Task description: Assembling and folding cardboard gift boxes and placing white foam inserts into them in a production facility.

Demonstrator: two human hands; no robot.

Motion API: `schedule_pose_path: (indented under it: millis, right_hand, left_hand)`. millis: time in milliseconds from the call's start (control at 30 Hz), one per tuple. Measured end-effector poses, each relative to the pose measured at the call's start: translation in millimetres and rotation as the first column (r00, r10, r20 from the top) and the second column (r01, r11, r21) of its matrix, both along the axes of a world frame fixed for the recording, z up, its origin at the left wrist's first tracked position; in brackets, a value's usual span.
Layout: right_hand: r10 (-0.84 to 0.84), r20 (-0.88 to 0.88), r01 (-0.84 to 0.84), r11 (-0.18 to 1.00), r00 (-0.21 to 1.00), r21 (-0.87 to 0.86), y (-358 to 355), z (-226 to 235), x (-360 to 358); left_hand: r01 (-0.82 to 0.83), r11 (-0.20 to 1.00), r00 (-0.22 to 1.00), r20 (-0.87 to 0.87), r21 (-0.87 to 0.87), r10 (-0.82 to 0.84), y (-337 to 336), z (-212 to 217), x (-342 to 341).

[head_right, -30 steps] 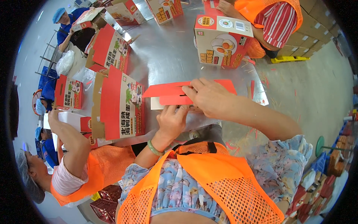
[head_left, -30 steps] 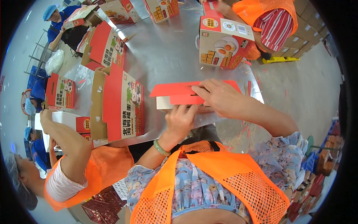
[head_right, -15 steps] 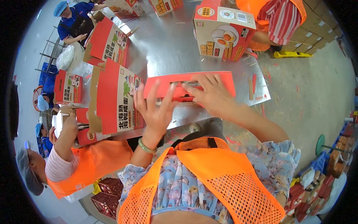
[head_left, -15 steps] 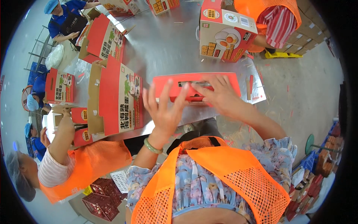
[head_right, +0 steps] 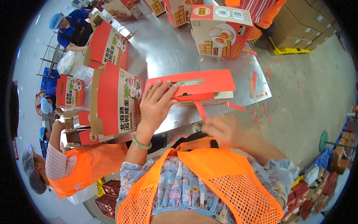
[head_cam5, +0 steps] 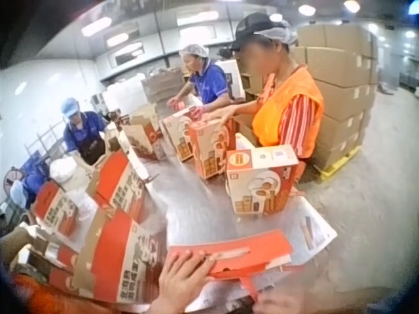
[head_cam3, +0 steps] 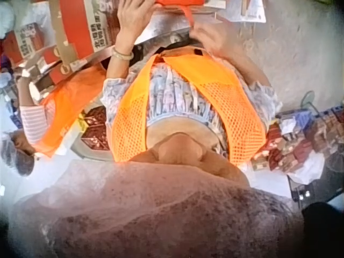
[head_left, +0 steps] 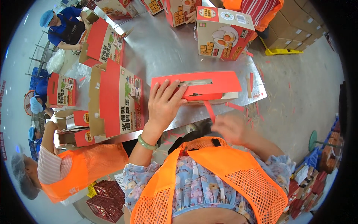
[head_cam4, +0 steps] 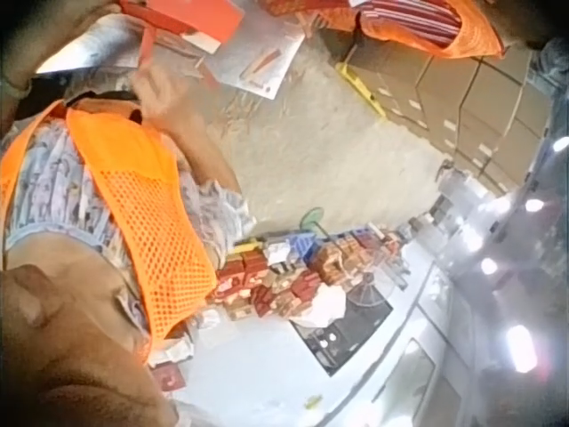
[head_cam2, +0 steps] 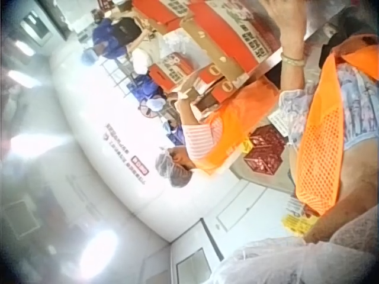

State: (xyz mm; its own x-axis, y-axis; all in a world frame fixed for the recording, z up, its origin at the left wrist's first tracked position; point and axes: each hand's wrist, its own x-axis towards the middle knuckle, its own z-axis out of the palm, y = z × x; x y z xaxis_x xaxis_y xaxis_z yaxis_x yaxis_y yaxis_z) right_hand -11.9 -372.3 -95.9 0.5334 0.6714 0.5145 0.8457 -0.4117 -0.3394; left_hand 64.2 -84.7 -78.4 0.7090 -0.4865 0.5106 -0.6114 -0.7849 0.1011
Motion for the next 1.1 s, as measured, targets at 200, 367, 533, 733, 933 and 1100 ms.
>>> schedule_pose_path:
  millis: [200, 367, 533, 733, 933, 1100]
  right_hand:
    - [-0.368, -0.335, -0.121, 0.497, 0.867, -0.859, -62, -74, -64]
    - [-0.516, -0.093, 0.522, 0.85, 0.852, 0.067, -1, 33, 13]
    - [-0.4, 0.174, 0.409, 0.912, 0.9, -0.015, 16, 36, 69]
    - [-0.312, 0.083, 0.315, 0.949, 0.946, -0.02, 21, 11, 68]
    - [-0.405, 0.211, 0.411, 0.911, 0.89, 0.017, 30, 4, 66]
    - [-0.427, 0.255, 0.435, 0.9, 0.867, 0.027, 29, 3, 67]
  left_hand:
    - [-0.005, 1.0, 0.998, 0.065, 0.0, 0.005, -10, -7, 3]
    - [0.053, 0.993, 0.987, 0.147, 0.101, -0.068, -5, -2, 12]
    - [0.122, 0.992, 0.99, 0.07, 0.023, -0.123, -1, 0, 10]
    - [0.189, 0.976, 0.982, -0.027, 0.109, -0.188, 8, 16, 17]
    - [0.148, 0.971, 0.98, 0.107, 0.189, -0.17, 12, 7, 20]
    - [0.19, 0.966, 0.973, 0.1, 0.177, -0.21, 15, 11, 22]
